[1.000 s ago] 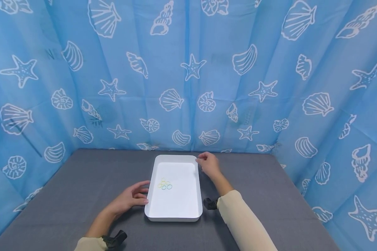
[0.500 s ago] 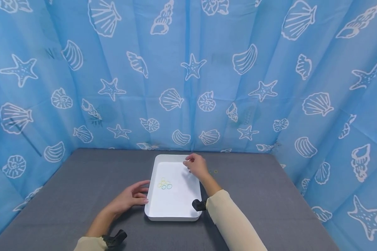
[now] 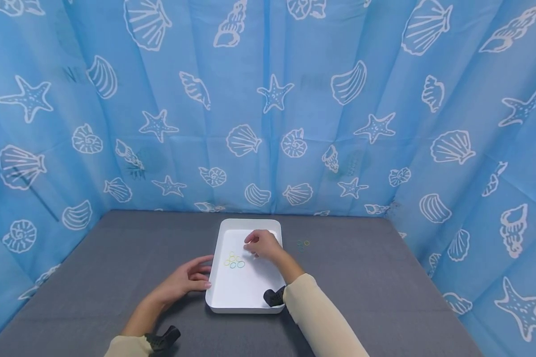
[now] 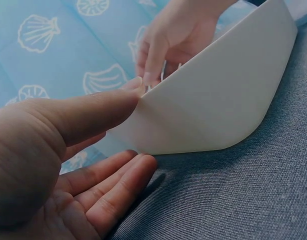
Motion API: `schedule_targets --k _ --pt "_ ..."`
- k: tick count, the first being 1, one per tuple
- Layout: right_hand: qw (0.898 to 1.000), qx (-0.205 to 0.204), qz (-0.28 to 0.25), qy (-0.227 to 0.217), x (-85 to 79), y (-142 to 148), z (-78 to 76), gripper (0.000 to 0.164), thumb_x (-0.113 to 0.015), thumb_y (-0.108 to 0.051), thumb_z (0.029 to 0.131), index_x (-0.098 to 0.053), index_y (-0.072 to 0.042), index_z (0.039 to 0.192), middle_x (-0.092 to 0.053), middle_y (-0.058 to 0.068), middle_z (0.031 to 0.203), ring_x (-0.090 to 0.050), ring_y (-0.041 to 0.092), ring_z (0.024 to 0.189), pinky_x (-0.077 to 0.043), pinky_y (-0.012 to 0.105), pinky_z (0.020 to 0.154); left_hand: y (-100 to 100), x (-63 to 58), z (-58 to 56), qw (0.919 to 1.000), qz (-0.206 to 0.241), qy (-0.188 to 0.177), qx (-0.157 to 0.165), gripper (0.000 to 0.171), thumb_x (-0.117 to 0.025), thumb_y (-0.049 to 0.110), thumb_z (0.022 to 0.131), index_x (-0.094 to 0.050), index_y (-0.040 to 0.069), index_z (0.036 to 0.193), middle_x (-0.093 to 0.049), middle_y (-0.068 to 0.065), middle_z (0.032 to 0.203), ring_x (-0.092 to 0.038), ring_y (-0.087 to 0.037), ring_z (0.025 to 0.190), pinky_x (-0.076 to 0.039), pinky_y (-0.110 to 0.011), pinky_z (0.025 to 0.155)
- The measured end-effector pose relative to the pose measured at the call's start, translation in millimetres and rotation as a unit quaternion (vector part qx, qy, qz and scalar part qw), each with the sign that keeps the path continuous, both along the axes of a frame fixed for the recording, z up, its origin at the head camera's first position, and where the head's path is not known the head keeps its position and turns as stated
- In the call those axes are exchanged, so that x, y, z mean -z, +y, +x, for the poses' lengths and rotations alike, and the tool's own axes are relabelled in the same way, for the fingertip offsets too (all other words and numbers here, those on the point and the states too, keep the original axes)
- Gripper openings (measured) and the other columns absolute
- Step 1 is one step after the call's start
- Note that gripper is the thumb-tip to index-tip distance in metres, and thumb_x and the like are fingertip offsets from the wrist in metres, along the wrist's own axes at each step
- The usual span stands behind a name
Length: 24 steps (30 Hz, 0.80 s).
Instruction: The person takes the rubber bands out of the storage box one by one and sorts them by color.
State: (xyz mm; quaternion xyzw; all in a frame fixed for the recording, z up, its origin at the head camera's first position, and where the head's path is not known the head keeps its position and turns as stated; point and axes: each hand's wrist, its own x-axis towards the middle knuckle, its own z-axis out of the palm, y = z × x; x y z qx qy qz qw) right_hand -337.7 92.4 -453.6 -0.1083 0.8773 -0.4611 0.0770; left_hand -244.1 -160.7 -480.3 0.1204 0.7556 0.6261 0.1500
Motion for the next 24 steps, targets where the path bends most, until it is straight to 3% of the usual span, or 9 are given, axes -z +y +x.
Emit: schedule_targets --k 10,17,24 --pt "0.996 -0.046 0.064 -0.029 2.7 -4.0 8.9 0.008 -0.074 -0.008 0.086 -0.068 -0.005 0.080 -0.057 0.001 0.064 -0.049 0.012 0.055 -0.041 0.023 0.053 0.6 1.0 -0.8 1.0000 -0.004 0.000 -0.002 0.075 -0.076 0.012 0.086 -0.036 0.003 0.149 -0.053 -0.021 0.132 -0.062 -0.025 0.100 -0.050 -0.041 0.084" --pt "0.986 -0.089 0.138 -0.002 1.3 -4.7 8.9 0.011 -0.075 -0.008 0.085 -0.068 -0.008 0.076 -0.056 -0.001 0.065 -0.049 0.012 0.059 -0.040 0.024 0.055 -0.4 1.1 -1.1 1.0000 -0.001 0.000 0.002 0.075 -0.075 0.013 0.086 -0.035 0.003 0.149 -0.053 -0.021 0.132 -0.062 -0.025 0.101 -0.050 -0.042 0.085" --pt "0.982 -0.098 0.160 0.009 0.9 -8.7 10.0 0.013 -0.076 -0.007 0.083 -0.068 -0.008 0.074 -0.057 -0.001 0.065 -0.049 0.012 0.061 -0.039 0.024 0.056 -0.7 2.9 -1.3 1.0000 -0.008 0.002 -0.003 0.076 -0.076 0.013 0.085 -0.036 0.003 0.149 -0.053 -0.020 0.131 -0.062 -0.025 0.100 -0.049 -0.042 0.085"
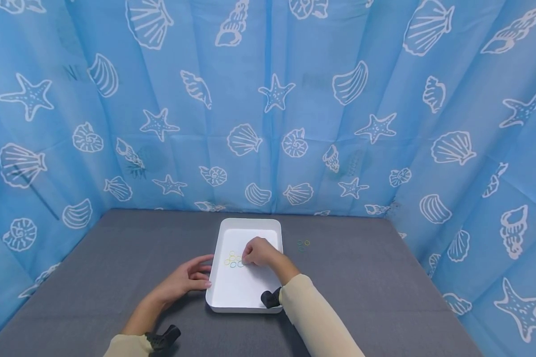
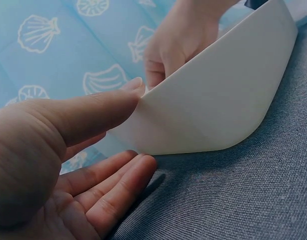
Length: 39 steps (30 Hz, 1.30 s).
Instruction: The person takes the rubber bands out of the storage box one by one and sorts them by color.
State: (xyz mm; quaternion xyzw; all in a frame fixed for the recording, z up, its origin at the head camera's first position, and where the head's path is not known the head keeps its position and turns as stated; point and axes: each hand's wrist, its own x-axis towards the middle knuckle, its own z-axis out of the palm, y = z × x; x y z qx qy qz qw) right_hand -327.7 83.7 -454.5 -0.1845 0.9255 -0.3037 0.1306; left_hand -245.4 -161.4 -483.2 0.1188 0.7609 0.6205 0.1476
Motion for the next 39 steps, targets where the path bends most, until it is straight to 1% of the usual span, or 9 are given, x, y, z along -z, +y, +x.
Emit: schedule_targets --k 7,14,20,26,34,39 --pt "1.000 -0.009 0.016 -0.001 0.4 -2.5 -0.1 0.014 -0.074 -0.007 0.085 -0.068 -0.009 0.073 -0.057 -0.002 0.066 -0.049 0.012 0.063 -0.039 0.025 0.058 -0.4 0.2 -0.1 1.0000 0.006 0.000 0.003 0.075 -0.076 0.012 0.086 -0.036 0.003 0.148 -0.053 -0.021 0.132 -0.062 -0.025 0.100 -0.050 -0.041 0.084" --pt "0.999 -0.036 0.036 -0.002 -1.9 -2.5 0.5 0.015 -0.071 -0.006 0.088 -0.065 -0.008 0.074 -0.055 -0.002 0.067 -0.047 0.012 0.063 -0.038 0.025 0.059 0.0 0.0 0.0 1.0000 0.007 0.005 0.003 0.075 -0.076 0.012 0.085 -0.036 0.003 0.148 -0.053 -0.021 0.131 -0.062 -0.025 0.100 -0.050 -0.041 0.084" --pt "0.997 -0.057 0.041 -0.009 -5.2 -2.1 2.1 0.014 -0.068 -0.005 0.090 -0.065 -0.007 0.076 -0.054 -0.002 0.068 -0.046 0.011 0.063 -0.037 0.024 0.060 0.1 0.1 0.0 0.9999 0.013 0.002 0.005 0.076 -0.076 0.012 0.085 -0.036 0.003 0.148 -0.053 -0.022 0.132 -0.062 -0.025 0.100 -0.050 -0.041 0.083" --pt "0.998 -0.055 0.039 -0.009 -9.0 1.9 1.9 0.013 -0.067 -0.007 0.091 -0.066 -0.007 0.078 -0.055 -0.001 0.069 -0.047 0.012 0.065 -0.038 0.025 0.061 0.2 0.9 0.1 1.0000 0.006 0.002 -0.001 0.077 -0.077 0.012 0.084 -0.036 0.003 0.148 -0.053 -0.021 0.131 -0.062 -0.025 0.100 -0.050 -0.041 0.083" --pt "0.999 -0.043 0.015 -0.001 -17.1 11.1 -2.2 0.012 -0.065 -0.004 0.092 -0.066 -0.006 0.079 -0.055 0.000 0.069 -0.049 0.013 0.065 -0.040 0.026 0.059 -0.5 1.7 -0.5 1.0000 0.007 0.003 0.001 0.077 -0.077 0.011 0.084 -0.035 0.003 0.149 -0.052 -0.021 0.132 -0.062 -0.025 0.100 -0.050 -0.042 0.084" --pt "0.999 -0.034 0.006 0.007 -23.5 17.7 -0.5 0.011 -0.065 -0.003 0.091 -0.064 -0.006 0.080 -0.055 0.000 0.070 -0.049 0.013 0.066 -0.041 0.027 0.059 -0.6 1.1 0.0 1.0000 0.000 0.004 0.001 0.077 -0.077 0.013 0.084 -0.036 0.003 0.148 -0.052 -0.021 0.132 -0.062 -0.025 0.101 -0.049 -0.043 0.084"
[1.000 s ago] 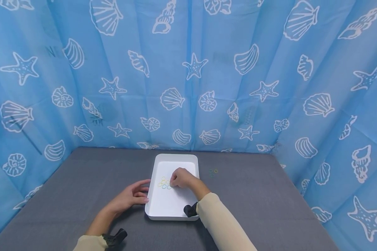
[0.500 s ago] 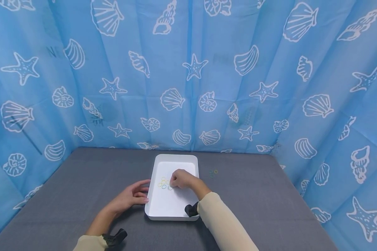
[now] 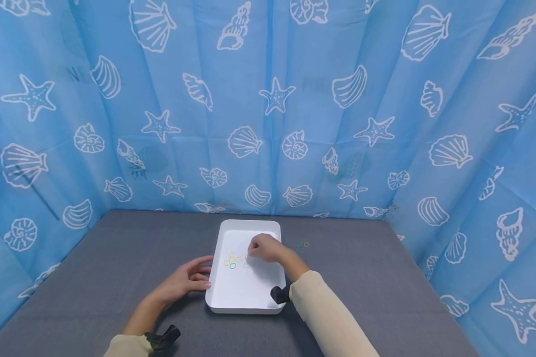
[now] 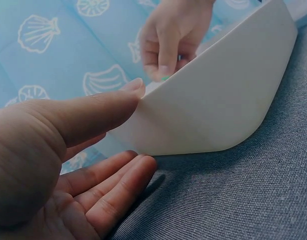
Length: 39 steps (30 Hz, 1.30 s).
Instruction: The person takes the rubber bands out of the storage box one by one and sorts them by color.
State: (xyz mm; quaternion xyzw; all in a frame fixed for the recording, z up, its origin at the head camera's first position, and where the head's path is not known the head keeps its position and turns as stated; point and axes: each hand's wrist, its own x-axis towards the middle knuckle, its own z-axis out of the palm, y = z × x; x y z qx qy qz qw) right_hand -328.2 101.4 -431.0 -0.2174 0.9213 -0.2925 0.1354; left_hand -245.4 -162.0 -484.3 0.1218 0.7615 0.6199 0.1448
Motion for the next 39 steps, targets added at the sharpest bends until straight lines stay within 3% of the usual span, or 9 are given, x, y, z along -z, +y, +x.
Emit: schedule_targets --k 15,26,39 --pt "0.999 0.012 -0.030 0.033 -27.3 38.7 -2.1 0.010 -0.059 -0.004 0.096 -0.063 -0.003 0.087 -0.056 0.002 0.077 -0.049 0.016 0.069 -0.043 0.030 0.063 0.9 -0.1 -1.4 1.0000 -0.004 -0.004 -0.001 0.077 -0.078 0.016 0.084 -0.037 0.004 0.148 -0.054 -0.019 0.131 -0.062 -0.024 0.100 -0.049 -0.041 0.086" --pt "0.996 0.030 -0.060 0.066 -17.1 82.3 -2.5 0.009 -0.057 -0.003 0.096 -0.061 -0.001 0.089 -0.056 0.003 0.077 -0.049 0.016 0.068 -0.043 0.033 0.064 0.5 0.7 -1.9 1.0000 -0.001 -0.007 0.002 0.077 -0.077 0.014 0.085 -0.035 0.003 0.149 -0.052 -0.021 0.132 -0.062 -0.024 0.101 -0.049 -0.041 0.086" --pt "0.995 0.054 -0.038 0.078 5.0 114.0 9.8 0.010 -0.058 -0.001 0.095 -0.060 0.000 0.085 -0.057 0.003 0.079 -0.048 0.015 0.069 -0.043 0.033 0.065 0.5 -1.0 -0.6 1.0000 0.003 -0.008 0.004 0.077 -0.077 0.014 0.085 -0.035 0.003 0.149 -0.053 -0.021 0.132 -0.061 -0.025 0.102 -0.050 -0.040 0.085"
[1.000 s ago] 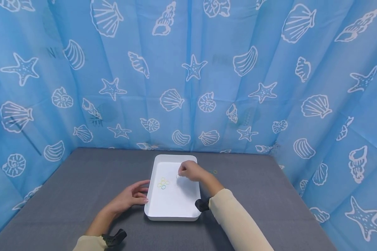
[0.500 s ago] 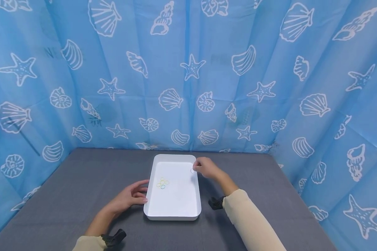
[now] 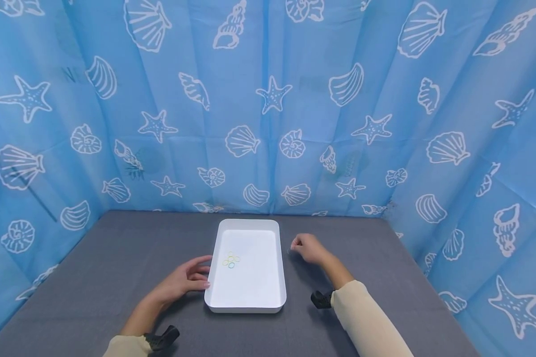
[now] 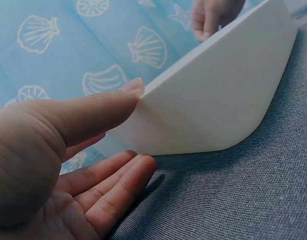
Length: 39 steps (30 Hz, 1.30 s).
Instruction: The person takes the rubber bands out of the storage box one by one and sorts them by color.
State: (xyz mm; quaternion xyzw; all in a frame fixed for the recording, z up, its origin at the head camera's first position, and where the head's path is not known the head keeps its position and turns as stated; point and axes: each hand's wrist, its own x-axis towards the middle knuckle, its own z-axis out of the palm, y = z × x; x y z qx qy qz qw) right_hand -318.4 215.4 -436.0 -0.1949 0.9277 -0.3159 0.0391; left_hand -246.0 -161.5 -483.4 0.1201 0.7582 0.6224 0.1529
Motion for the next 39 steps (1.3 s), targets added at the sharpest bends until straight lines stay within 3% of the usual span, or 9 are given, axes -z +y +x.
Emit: schedule_targets --k 11,26,34,39 --pt "0.999 0.041 0.004 0.001 16.3 13.7 6.0 0.011 -0.059 0.001 0.094 -0.060 0.001 0.083 -0.055 0.003 0.075 -0.048 0.016 0.067 -0.042 0.033 0.062 0.9 0.5 -0.7 0.9999 -0.008 0.000 -0.010 0.076 -0.078 0.016 0.084 -0.037 0.006 0.148 -0.054 -0.018 0.131 -0.061 -0.024 0.101 -0.050 -0.039 0.084" --pt "0.993 0.106 0.029 -0.038 18.9 16.6 -0.3 0.014 -0.057 0.001 0.095 -0.064 0.002 0.083 -0.058 0.004 0.075 -0.052 0.015 0.062 -0.045 0.033 0.059 2.9 3.8 -2.0 0.9995 -0.022 0.004 -0.023 0.077 -0.078 0.015 0.083 -0.038 0.005 0.148 -0.055 -0.019 0.130 -0.061 -0.023 0.099 -0.050 -0.041 0.083" --pt "0.991 0.118 0.050 -0.042 20.7 14.6 -1.8 0.017 -0.057 0.000 0.094 -0.064 0.001 0.078 -0.056 0.002 0.069 -0.051 0.014 0.057 -0.043 0.030 0.056 3.1 2.0 -0.7 0.9991 -0.032 0.009 -0.028 0.077 -0.080 0.018 0.082 -0.040 0.008 0.147 -0.056 -0.015 0.129 -0.061 -0.022 0.098 -0.049 -0.040 0.084" --pt "0.991 0.122 0.052 -0.035 22.6 14.8 -3.1 0.019 -0.059 -0.001 0.093 -0.064 0.000 0.075 -0.055 0.001 0.067 -0.049 0.013 0.056 -0.042 0.029 0.055 3.8 1.7 -0.1 0.9992 -0.030 0.007 -0.027 0.076 -0.078 0.013 0.084 -0.038 0.004 0.148 -0.054 -0.020 0.130 -0.060 -0.023 0.099 -0.049 -0.041 0.083"
